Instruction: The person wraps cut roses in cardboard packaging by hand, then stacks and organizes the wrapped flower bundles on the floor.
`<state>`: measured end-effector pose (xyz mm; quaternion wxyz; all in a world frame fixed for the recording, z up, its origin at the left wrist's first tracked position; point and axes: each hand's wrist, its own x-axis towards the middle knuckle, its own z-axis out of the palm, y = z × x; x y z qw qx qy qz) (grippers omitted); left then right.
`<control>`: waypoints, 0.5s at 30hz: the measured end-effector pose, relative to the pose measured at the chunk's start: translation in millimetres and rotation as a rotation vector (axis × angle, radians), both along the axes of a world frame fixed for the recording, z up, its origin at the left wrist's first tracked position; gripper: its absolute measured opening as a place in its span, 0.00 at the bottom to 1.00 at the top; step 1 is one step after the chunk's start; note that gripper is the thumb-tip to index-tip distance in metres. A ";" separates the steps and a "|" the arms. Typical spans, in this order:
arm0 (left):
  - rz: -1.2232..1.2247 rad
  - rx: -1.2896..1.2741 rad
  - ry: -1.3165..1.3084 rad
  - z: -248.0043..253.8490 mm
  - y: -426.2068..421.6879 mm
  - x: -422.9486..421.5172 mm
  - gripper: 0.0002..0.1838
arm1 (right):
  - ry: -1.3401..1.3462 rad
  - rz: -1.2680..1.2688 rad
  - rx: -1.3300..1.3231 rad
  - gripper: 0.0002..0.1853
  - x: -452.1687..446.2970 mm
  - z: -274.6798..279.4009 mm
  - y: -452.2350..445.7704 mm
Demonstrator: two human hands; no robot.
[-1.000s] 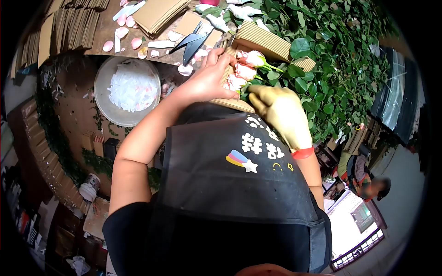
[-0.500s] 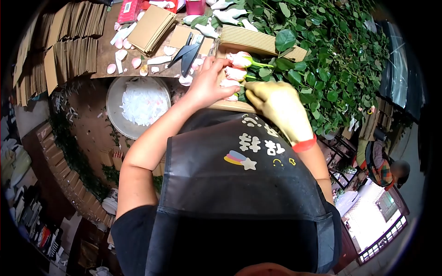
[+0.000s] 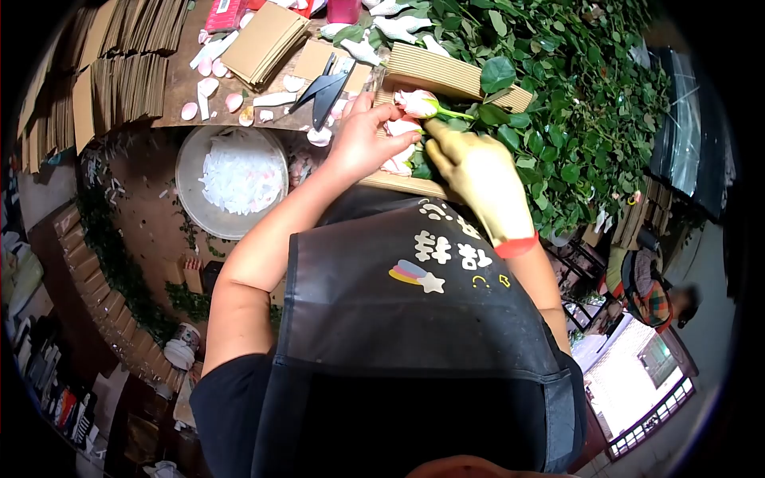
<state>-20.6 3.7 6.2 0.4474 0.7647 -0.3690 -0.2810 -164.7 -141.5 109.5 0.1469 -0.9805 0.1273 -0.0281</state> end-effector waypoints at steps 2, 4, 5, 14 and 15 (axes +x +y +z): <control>0.038 -0.061 -0.058 -3.3 1.3 -2.6 0.21 | 0.012 -0.171 -0.048 0.15 2.7 10.0 -0.7; 0.055 -0.062 -0.099 -10.8 0.6 -5.2 0.22 | 0.031 -0.224 0.007 0.15 7.7 5.0 -5.4; 0.057 -0.065 -0.119 -12.6 -0.3 -5.3 0.22 | 0.047 -0.225 0.066 0.15 13.5 -0.7 -10.2; 0.066 -0.108 0.002 -25.6 -3.9 -5.6 0.43 | 0.058 -0.046 0.393 0.15 12.9 -2.8 -30.3; 0.060 -0.087 0.034 -25.5 -4.8 -4.7 0.43 | 0.017 0.004 0.326 0.15 9.1 -12.5 -32.0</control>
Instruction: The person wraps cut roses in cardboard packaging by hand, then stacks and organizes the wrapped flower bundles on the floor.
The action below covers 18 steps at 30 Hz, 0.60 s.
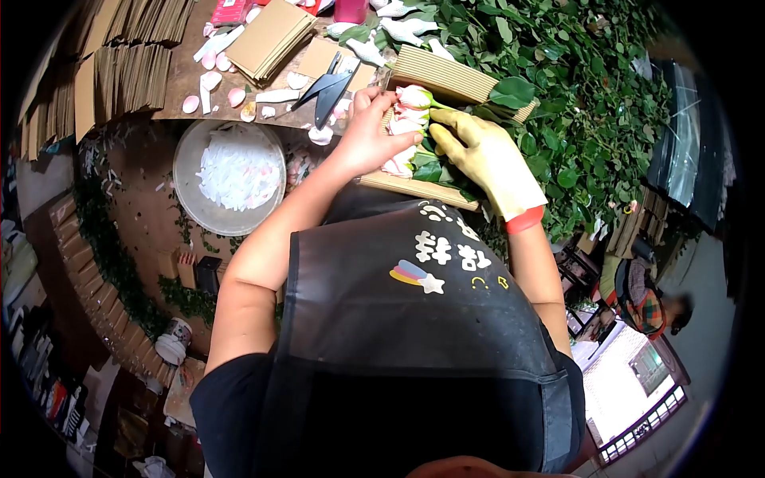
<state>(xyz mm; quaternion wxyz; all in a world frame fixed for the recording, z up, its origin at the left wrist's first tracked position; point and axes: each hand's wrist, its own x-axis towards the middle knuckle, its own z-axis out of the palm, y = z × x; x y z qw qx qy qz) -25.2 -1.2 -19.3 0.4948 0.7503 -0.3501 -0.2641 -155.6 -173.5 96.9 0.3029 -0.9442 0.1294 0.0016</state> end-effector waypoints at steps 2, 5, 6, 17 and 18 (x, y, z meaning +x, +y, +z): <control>0.061 0.035 0.004 -3.3 -9.3 1.4 0.37 | -0.006 -0.007 -0.002 0.15 -0.1 -3.1 2.3; 0.130 0.083 -0.095 13.6 -19.2 3.4 0.29 | 0.004 -0.009 -0.074 0.16 -7.6 5.6 5.3; 0.127 0.100 -0.129 19.6 -19.1 3.1 0.28 | 0.018 -0.026 -0.037 0.16 -5.4 18.7 7.3; 0.153 0.031 -0.265 24.4 -11.4 -1.4 0.23 | -0.185 -0.288 0.154 0.20 -9.8 7.3 22.4; 0.152 0.034 -0.267 24.0 -12.0 -0.6 0.24 | -0.167 -0.257 0.043 0.21 -8.6 3.8 24.6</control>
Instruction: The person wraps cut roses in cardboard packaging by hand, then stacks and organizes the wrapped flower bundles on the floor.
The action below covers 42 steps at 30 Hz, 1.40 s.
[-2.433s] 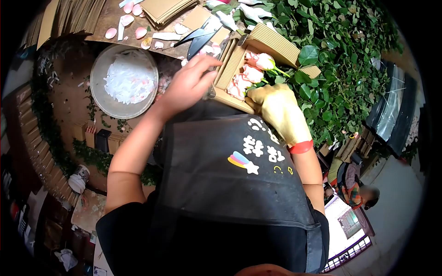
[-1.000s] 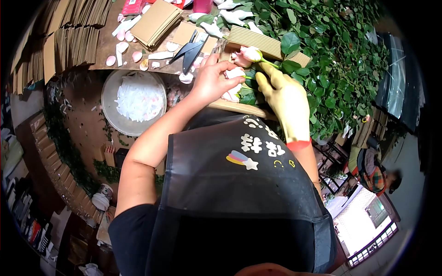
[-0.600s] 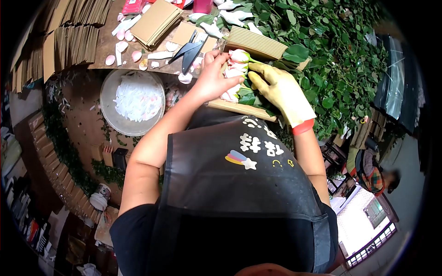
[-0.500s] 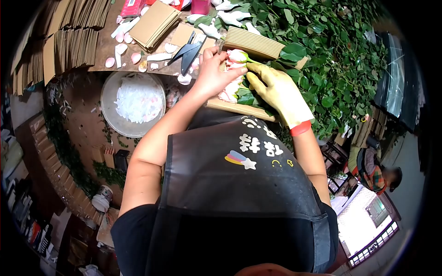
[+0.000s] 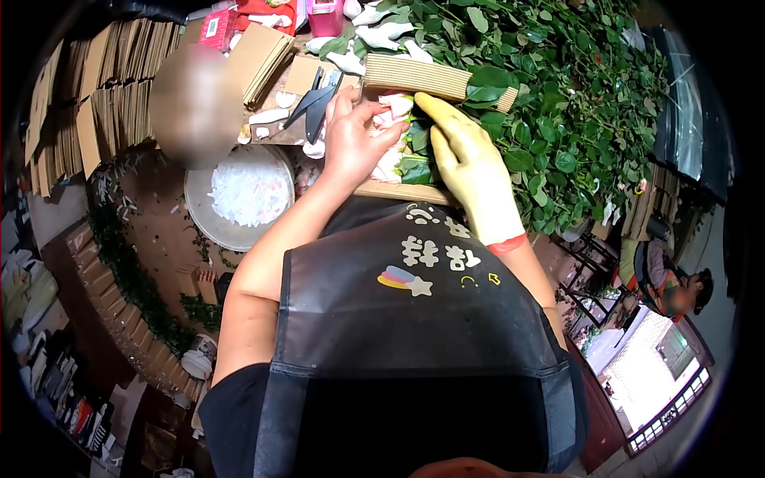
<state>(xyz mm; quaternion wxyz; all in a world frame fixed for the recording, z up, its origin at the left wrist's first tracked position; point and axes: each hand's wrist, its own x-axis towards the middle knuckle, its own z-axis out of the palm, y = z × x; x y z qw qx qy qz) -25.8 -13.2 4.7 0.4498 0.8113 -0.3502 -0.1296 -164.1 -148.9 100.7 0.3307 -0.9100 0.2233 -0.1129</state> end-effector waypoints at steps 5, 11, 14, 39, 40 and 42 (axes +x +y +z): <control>-0.014 0.068 0.001 8.4 -1.6 1.2 0.24 | 0.254 0.129 -0.378 0.23 23.8 0.7 2.8; 0.024 0.084 0.008 6.0 -4.0 -0.9 0.25 | 0.374 0.191 -0.457 0.24 35.5 -7.3 -1.6; 0.002 0.082 0.084 -0.4 -4.0 -3.1 0.25 | 0.208 0.228 -0.348 0.21 34.3 -2.3 -4.6; 0.319 0.072 0.125 -11.9 157.8 39.3 0.17 | 0.221 0.885 0.028 0.22 66.4 50.2 77.6; 0.311 0.061 0.143 -8.5 147.1 55.0 0.16 | 0.172 0.806 0.064 0.22 60.1 54.0 75.1; 0.266 0.131 -0.257 -15.7 123.4 96.6 0.25 | 0.074 0.648 0.129 0.22 47.8 62.3 72.3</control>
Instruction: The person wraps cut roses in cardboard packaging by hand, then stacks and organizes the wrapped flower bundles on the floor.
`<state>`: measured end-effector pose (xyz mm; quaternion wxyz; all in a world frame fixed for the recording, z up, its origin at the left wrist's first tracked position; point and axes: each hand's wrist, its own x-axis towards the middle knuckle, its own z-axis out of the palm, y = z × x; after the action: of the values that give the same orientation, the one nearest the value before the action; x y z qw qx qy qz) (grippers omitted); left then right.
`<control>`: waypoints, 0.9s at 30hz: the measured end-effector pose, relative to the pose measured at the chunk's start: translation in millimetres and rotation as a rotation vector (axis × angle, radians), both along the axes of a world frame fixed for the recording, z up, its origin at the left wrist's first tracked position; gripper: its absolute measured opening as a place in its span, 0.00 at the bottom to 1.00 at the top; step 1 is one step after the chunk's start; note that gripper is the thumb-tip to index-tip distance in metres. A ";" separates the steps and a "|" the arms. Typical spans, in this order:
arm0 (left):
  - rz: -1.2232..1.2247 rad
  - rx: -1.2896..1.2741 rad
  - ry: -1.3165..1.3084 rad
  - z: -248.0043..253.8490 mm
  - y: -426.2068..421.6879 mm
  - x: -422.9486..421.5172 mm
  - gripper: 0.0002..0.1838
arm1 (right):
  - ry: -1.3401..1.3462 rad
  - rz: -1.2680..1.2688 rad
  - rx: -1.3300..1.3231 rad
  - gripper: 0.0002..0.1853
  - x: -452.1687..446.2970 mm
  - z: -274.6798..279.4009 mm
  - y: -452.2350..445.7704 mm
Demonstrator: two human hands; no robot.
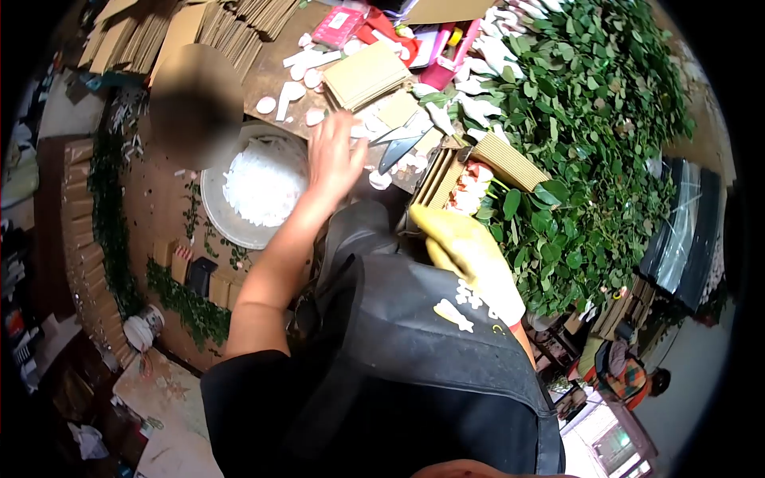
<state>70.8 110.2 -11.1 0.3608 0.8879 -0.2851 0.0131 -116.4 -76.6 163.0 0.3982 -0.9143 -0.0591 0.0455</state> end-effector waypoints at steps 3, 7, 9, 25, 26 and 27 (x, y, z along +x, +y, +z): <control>0.160 0.215 -0.283 -19.2 -44.0 70.3 0.50 | 0.056 -0.223 -0.042 0.22 -7.3 10.7 0.2; -0.048 0.534 0.237 7.9 -66.3 134.6 0.67 | 0.027 -0.306 -0.043 0.21 -19.5 17.5 -7.2; -0.081 0.561 0.179 8.4 -66.7 142.1 0.63 | -0.102 -0.387 -0.118 0.21 -32.4 14.9 -8.0; -0.340 -0.234 0.548 90.2 -52.2 -74.0 0.22 | 0.328 -1.010 0.801 0.10 -68.7 -19.0 -81.2; -0.264 -0.239 0.482 81.1 -49.8 -63.1 0.14 | 0.401 -0.991 0.823 0.10 -68.4 -17.6 -89.5; -0.262 -0.236 0.468 77.4 -48.1 -54.4 0.13 | 0.474 -0.973 0.721 0.10 -65.6 -17.4 -89.9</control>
<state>16.5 62.2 66.3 0.5163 0.7743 -0.3027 -0.2056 -182.0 -166.5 145.6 0.6574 -0.6108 0.4397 0.0378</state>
